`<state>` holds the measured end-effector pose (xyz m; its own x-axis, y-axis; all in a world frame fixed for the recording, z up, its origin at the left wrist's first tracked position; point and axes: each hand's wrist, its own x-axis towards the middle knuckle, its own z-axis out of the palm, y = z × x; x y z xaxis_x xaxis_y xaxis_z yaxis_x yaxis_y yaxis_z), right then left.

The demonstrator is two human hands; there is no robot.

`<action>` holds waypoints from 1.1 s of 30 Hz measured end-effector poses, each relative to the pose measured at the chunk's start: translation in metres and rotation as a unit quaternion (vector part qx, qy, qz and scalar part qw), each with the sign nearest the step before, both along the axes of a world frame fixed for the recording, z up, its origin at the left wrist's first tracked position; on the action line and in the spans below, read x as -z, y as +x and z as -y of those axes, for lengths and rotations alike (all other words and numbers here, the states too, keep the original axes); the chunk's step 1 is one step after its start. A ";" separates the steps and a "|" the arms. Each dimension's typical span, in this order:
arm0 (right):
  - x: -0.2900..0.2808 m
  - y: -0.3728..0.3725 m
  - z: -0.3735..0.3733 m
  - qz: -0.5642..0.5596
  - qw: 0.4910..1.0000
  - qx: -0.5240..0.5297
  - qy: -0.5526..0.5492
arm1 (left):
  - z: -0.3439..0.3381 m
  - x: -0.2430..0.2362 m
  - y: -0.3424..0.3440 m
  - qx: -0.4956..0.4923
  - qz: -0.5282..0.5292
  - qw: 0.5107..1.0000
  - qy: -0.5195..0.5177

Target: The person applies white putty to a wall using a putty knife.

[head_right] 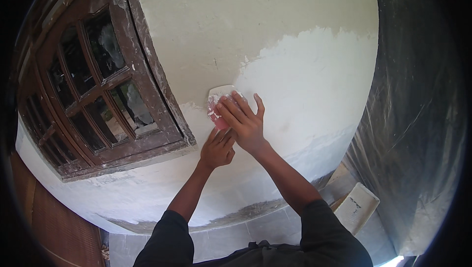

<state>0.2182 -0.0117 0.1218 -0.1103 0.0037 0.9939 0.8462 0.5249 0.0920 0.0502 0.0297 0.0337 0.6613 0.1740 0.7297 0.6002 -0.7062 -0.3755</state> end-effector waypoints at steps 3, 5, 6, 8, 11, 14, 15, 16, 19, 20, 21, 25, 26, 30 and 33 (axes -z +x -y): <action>-0.066 0.003 -0.003 -0.034 0.998 0.018 0.054 | 0.008 -0.013 0.004 -0.004 -0.014 0.999 0.034; -0.084 -0.002 -0.011 -0.034 0.999 0.028 0.030 | 0.011 -0.015 0.003 -0.006 -0.017 0.999 0.036; -0.075 -0.006 -0.015 -0.030 0.999 0.035 0.023 | 0.010 -0.017 0.004 0.002 -0.018 1.000 0.019; -0.035 -0.014 -0.018 -0.017 0.999 0.034 -0.010 | 0.013 -0.013 -0.003 0.009 -0.019 1.000 0.002; 0.024 -0.017 0.004 0.017 0.998 -0.021 -0.060 | 0.011 0.001 -0.026 -0.023 -0.003 0.998 -0.050; -0.001 -0.014 0.016 0.008 1.000 -0.013 -0.027 | 0.011 0.001 -0.043 -0.033 -0.018 0.999 -0.001; -0.023 -0.009 0.014 -0.003 1.000 -0.002 -0.009 | 0.011 0.002 -0.039 -0.031 -0.018 0.999 0.001; -0.043 -0.009 0.010 -0.018 1.000 -0.002 0.008 | 0.011 0.004 -0.039 -0.040 -0.014 0.999 0.007; -0.068 -0.002 -0.008 -0.029 0.999 0.016 0.020 | 0.008 0.005 -0.032 -0.042 -0.007 0.999 0.021; -0.067 -0.001 -0.013 -0.027 0.999 0.027 0.016 | 0.007 0.005 -0.029 -0.042 -0.005 0.999 0.029; -0.052 -0.003 -0.015 -0.016 0.999 0.034 0.004 | 0.008 0.007 -0.027 -0.042 -0.004 0.999 0.028; 0.032 -0.022 0.011 0.046 0.996 -0.011 -0.077 | 0.000 0.023 -0.043 -0.043 0.010 0.999 0.008; 0.040 -0.022 0.019 0.063 0.994 -0.021 -0.083 | -0.004 0.029 -0.046 -0.034 0.020 0.999 -0.017; -0.025 -0.007 0.021 -0.002 1.000 0.001 -0.019 | 0.009 0.013 -0.032 -0.038 0.014 0.999 0.004; -0.083 0.001 -0.003 -0.021 0.999 0.015 0.040 | 0.011 0.006 -0.032 -0.054 0.002 0.998 0.032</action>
